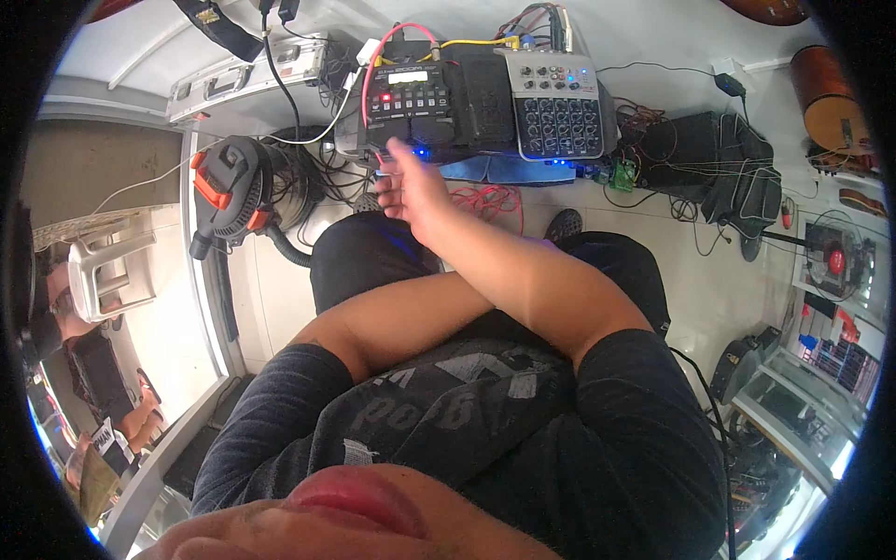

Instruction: The person turns knobs and presses buttons on an audio processor and a mixer, while holding an audio cable and connecting it to the devices.

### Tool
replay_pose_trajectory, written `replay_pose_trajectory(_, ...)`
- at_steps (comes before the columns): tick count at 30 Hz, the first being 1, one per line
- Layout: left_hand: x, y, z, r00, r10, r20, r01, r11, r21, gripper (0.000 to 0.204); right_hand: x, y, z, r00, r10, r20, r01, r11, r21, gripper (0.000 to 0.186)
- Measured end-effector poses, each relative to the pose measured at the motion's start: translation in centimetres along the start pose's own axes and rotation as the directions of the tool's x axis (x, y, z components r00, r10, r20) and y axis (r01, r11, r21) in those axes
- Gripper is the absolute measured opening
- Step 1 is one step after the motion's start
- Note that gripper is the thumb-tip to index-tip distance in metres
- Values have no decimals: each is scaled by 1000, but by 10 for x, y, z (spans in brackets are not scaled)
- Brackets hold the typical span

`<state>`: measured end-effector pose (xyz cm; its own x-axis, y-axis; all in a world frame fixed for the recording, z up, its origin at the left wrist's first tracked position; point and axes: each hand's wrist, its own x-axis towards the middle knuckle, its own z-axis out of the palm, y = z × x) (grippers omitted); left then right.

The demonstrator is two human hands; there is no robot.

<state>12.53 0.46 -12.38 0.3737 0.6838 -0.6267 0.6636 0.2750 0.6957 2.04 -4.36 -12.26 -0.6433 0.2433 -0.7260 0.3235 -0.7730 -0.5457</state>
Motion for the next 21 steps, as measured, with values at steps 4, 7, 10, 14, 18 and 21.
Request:
replay_pose_trajectory(4, 9, 9, -9, 995, -32, 93, 29, 999, 41, 59, -32, -16, 3, 972, -169, 164, 227, 853, -470, 35)
replay_pose_trajectory(7, 62, -42, 64, 877, 223, -425, -345, 908, -236, 54, -48, -64, 18, 692, -580, 429, 660, 269, -701, 12)
replay_pose_trajectory(10, 7, -9, 33, 755, 206, -622, -404, 894, -195, 53, -10, -127, -30, 415, -843, 343, 562, -58, -825, 15)
replay_pose_trajectory(14, -30, 12, 4, 920, 89, -382, -125, 990, -71, 75, 25, -153, -49, 387, -714, 583, 384, -450, -806, 19)
replay_pose_trajectory(18, -9, -5, 18, 881, 147, -449, -189, 981, -51, 76, 37, -133, -40, 439, -695, 570, 323, -470, -822, 18)
replay_pose_trajectory(21, -9, -9, 20, 846, 179, -502, -215, 976, -14, 76, 43, -132, -42, 442, -719, 536, 277, -459, -844, 16)
